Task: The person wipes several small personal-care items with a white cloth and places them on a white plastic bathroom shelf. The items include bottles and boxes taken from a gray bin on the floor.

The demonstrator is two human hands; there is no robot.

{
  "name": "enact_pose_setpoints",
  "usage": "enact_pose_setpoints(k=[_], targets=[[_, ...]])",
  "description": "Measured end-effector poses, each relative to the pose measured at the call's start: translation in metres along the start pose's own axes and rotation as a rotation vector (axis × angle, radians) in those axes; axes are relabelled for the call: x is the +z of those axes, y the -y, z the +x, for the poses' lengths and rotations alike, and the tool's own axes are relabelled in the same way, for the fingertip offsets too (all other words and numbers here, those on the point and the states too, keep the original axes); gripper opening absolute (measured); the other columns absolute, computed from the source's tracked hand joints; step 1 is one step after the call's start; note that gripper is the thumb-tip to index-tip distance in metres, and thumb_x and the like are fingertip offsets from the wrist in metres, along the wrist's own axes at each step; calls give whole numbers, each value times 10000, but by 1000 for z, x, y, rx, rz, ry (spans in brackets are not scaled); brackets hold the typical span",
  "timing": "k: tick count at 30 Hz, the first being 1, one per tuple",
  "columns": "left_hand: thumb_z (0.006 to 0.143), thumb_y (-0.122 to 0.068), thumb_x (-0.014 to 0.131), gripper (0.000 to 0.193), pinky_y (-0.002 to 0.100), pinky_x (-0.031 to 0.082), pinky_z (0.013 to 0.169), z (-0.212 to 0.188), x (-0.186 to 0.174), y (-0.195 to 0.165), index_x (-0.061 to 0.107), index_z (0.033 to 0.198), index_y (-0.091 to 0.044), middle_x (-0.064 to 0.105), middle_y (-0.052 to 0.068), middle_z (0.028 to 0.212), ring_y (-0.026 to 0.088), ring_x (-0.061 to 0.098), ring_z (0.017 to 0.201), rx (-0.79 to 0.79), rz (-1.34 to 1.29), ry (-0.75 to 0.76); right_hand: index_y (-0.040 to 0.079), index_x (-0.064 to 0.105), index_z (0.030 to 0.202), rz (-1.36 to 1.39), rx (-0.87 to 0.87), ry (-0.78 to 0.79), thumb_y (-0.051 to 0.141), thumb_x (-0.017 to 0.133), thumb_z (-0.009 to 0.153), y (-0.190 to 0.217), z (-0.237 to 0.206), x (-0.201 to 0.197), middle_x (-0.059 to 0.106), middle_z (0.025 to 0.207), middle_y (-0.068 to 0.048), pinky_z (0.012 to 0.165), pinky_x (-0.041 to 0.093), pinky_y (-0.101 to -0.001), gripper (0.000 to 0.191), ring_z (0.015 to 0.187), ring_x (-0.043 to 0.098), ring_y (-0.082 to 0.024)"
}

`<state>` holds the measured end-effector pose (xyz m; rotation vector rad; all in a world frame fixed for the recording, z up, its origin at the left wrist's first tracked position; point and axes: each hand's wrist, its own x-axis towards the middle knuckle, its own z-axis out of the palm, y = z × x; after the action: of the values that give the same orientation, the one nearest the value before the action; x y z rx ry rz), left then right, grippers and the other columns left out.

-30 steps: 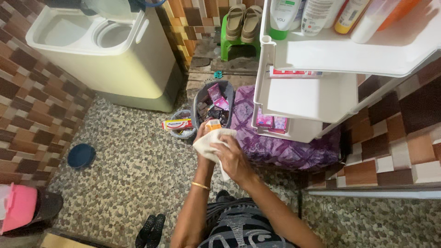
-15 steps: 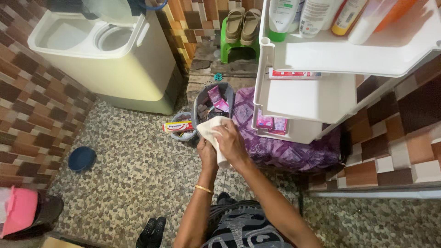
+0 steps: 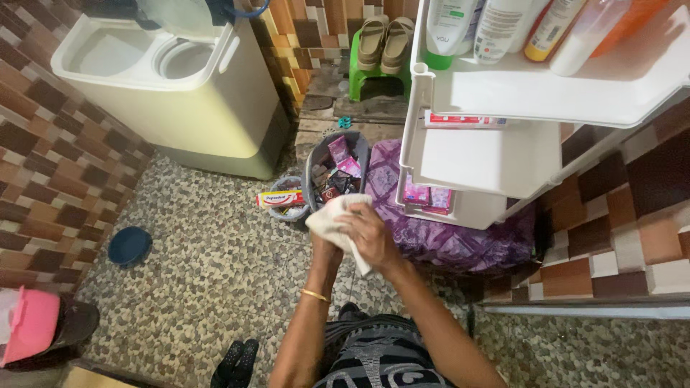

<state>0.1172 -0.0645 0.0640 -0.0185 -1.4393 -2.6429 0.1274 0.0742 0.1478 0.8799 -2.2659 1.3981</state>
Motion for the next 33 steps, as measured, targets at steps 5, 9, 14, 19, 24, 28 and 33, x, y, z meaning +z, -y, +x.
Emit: enact_pose_setpoints(k=[5, 9, 14, 19, 24, 28, 33], targets=[[983, -292, 624, 407, 308, 612, 736, -5, 21, -10, 618, 1280, -13, 700, 94, 1114, 175, 720, 893, -232, -215, -173, 54, 731, 1058, 18, 100, -129, 124, 693, 957, -25, 17, 8, 607, 1255, -193, 923, 642, -354, 129, 1127, 664, -320], [976, -304, 653, 443, 274, 601, 786, -11, 22, -18, 597, 1304, -11, 685, 83, 1132, 145, 703, 947, -211, -262, -45, 19, 670, 1162, 70, 290, -279, 106, 642, 985, -28, 16, 18, 614, 1231, -195, 861, 632, -383, 200, 1096, 678, -322], [980, -329, 632, 433, 289, 588, 748, -9, 5, -13, 590, 1270, -10, 673, 91, 1073, 163, 688, 901, -145, -334, -77, 12, 624, 1189, 71, 56, -304, 150, 646, 1009, -6, -3, 37, 590, 1309, -193, 977, 600, -403, 227, 1185, 641, -325], [996, -354, 610, 434, 307, 588, 771, 0, -11, -2, 579, 1265, -15, 670, 109, 1076, 186, 686, 914, -208, -472, -50, 29, 627, 1177, 109, 55, -149, 120, 685, 959, 15, -25, 33, 594, 1256, -198, 989, 549, -424, 244, 1195, 624, -376], [1011, -379, 588, 438, 324, 588, 795, 3, -15, -5, 568, 1261, -20, 668, 127, 1079, 210, 684, 927, -233, -524, -24, 28, 613, 1205, 133, 61, -153, 82, 679, 958, 16, -19, 26, 593, 1250, -202, 1007, 512, -451, 261, 1210, 611, -404], [971, -323, 561, 436, 328, 586, 832, 5, -11, -11, 571, 1276, -11, 692, 131, 1097, 215, 691, 963, -272, -566, -51, 27, 595, 1201, 127, 61, -236, 134, 664, 990, 9, -5, 34, 593, 1255, -184, 1009, 527, -435, 246, 1216, 620, -378], [966, -276, 592, 386, 366, 580, 878, 6, -6, -16, 584, 1245, -9, 687, 122, 1096, 222, 691, 986, -280, -571, -103, 23, 598, 1199, 18, 82, -317, 182, 620, 1044, -13, 17, 35, 591, 1241, -172, 1015, 522, -442, 223, 1200, 617, -360]])
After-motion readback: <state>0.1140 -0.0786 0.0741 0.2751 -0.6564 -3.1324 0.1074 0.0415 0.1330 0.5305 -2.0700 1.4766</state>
